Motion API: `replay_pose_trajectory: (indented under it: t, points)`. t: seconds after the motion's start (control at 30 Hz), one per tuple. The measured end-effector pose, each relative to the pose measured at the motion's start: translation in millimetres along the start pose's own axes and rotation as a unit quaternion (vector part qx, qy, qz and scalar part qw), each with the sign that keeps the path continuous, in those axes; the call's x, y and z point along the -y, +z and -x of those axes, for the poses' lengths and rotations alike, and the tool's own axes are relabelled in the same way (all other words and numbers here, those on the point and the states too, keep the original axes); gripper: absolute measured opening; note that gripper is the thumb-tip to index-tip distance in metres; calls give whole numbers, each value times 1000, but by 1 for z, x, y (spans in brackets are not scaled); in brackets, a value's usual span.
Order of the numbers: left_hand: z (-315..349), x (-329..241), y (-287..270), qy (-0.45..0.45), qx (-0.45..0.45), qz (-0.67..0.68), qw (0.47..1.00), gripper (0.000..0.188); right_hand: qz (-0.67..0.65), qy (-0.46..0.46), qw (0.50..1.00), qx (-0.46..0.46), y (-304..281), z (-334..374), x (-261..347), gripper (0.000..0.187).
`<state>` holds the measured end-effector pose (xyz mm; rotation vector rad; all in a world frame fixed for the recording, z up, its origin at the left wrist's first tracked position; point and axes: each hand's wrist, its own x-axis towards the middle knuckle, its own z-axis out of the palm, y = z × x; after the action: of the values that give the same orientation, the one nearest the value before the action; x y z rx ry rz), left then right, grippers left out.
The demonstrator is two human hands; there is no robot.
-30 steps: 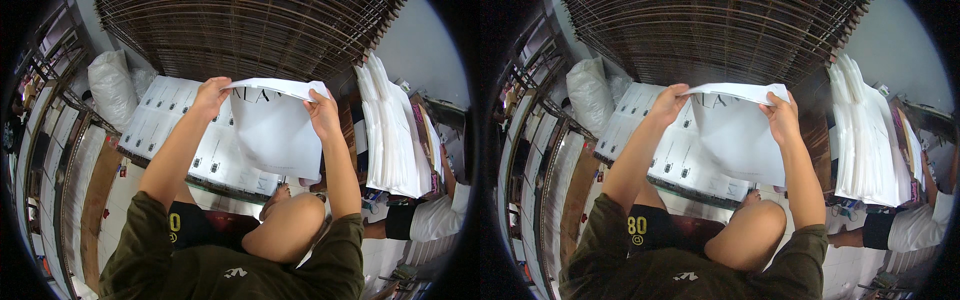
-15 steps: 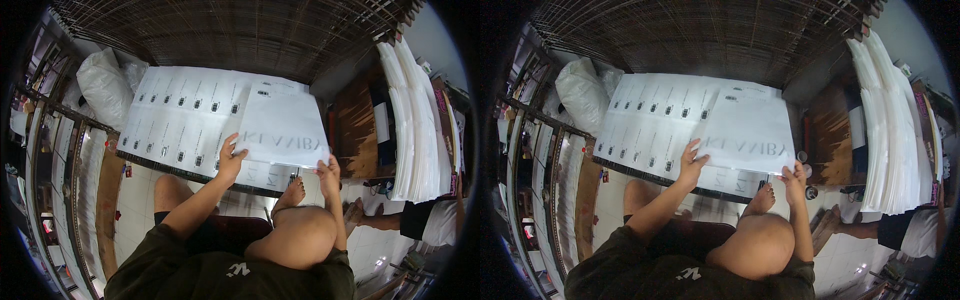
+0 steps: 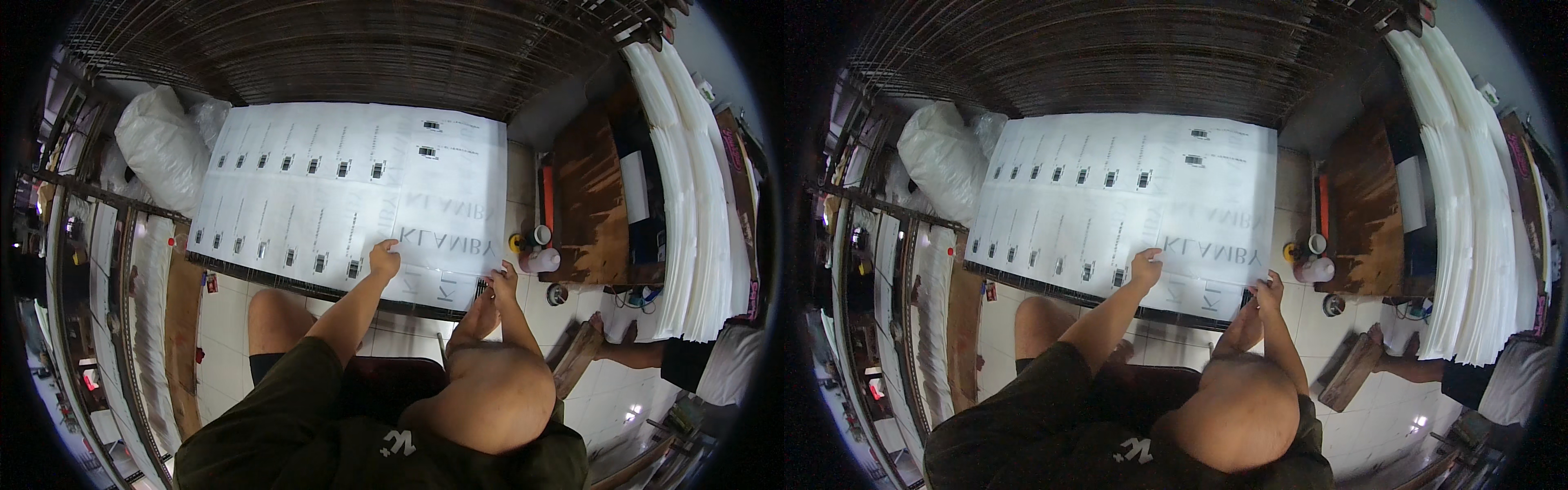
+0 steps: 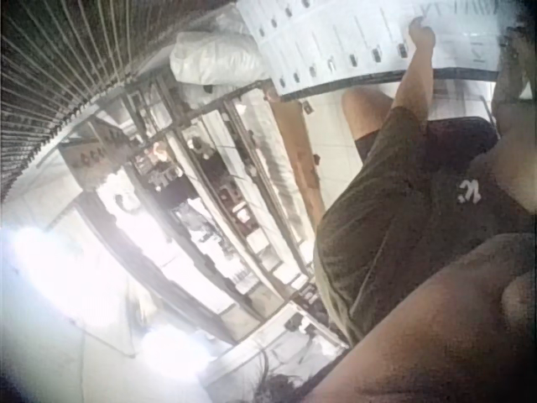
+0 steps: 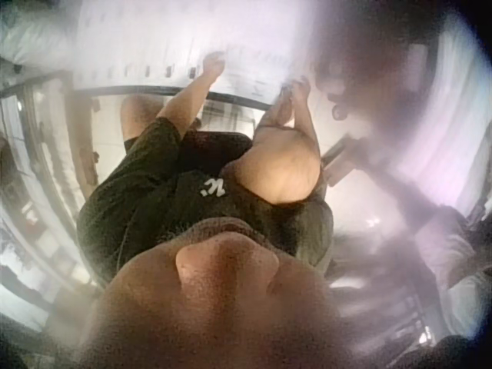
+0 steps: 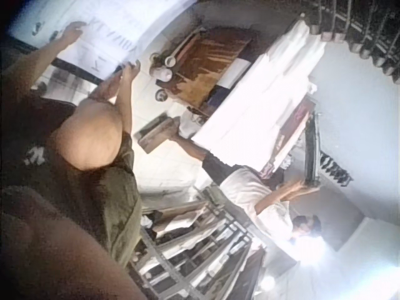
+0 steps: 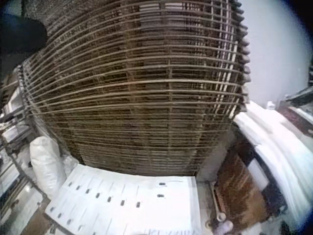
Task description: The person sits on the floor and repeatedly picks up white paper sheets from a nearby table, then places them onto a large stack on the floor. The person handles the papers one at a time, aligning them before adding them to the pile.
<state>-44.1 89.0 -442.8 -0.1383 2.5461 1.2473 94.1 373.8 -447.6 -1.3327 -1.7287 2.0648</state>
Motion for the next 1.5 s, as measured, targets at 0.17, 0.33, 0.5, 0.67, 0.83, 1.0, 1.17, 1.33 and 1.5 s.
replay_pose_trajectory:
  t: [0.17, 0.33, 0.5, 0.67, 0.83, 1.0, 1.17, 1.33, 1.5]
  points:
    - [0, -1, -1, -19, 7, -10, 1000, 36, 4, -17, 1000, -18, 0, -1, -5, 42]
    - [5, -5, -3, -34, 18, -9, 999, 35, 35, -15, 999, -20, -2, 4, 3, 43]
    - [5, -11, -2, -4, 5, -26, 1000, 33, 45, -28, 998, -29, -6, 3, 1, 42]
    - [3, 3, 0, 22, -20, -2, 1000, 31, 118, -57, 990, -49, -8, 5, -3, 37]
    - [6, 11, -8, 89, -65, -86, 990, 36, 173, -120, 975, -77, -5, 16, -5, 39]
    - [-4, -40, -28, 206, -101, 61, 971, 41, 245, -233, 926, -169, -44, 13, -43, 45]
    - [-91, -131, -158, 230, -17, 392, 890, 39, 174, -150, 958, -172, -73, 88, -41, 41]
    - [-37, -351, -291, 278, 43, 625, 728, 65, 242, -86, 934, -249, -130, 163, -62, 40]
    - [-62, -393, -366, 221, 160, 687, 674, 78, 212, -27, 954, -212, -154, 216, -114, 43]
